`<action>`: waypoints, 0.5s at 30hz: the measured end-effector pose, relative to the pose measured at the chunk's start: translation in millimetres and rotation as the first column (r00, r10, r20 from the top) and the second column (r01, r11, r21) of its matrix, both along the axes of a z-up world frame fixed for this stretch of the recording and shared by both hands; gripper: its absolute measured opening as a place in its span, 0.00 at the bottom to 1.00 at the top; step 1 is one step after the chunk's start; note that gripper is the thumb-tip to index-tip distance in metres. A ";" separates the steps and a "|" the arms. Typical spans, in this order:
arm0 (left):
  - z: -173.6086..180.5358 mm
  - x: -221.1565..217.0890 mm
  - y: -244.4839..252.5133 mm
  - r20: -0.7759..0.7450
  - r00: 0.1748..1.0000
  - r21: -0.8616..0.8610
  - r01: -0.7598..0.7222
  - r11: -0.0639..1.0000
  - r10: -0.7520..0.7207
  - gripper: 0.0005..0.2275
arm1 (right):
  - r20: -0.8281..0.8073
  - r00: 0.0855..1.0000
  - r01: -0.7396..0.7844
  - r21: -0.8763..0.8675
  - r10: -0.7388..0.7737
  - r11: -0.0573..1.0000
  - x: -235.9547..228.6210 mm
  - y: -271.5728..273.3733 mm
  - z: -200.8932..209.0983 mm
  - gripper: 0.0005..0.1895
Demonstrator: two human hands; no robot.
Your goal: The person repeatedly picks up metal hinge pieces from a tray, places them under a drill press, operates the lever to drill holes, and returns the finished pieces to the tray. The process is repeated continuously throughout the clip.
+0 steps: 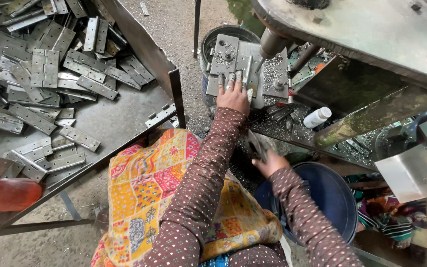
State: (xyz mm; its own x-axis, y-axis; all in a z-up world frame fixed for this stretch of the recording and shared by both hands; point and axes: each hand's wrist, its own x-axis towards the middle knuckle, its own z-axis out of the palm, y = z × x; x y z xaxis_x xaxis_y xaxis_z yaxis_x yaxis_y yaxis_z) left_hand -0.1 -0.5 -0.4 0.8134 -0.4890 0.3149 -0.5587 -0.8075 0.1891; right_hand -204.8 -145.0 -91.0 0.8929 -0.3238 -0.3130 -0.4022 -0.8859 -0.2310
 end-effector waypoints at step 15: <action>6.7 0.6 -1.7 0.028 0.998 -0.011 0.051 0.999 -0.051 0.15 | -0.036 0.999 -0.024 -0.015 0.023 1.000 10.5 -14.8 17.0 0.37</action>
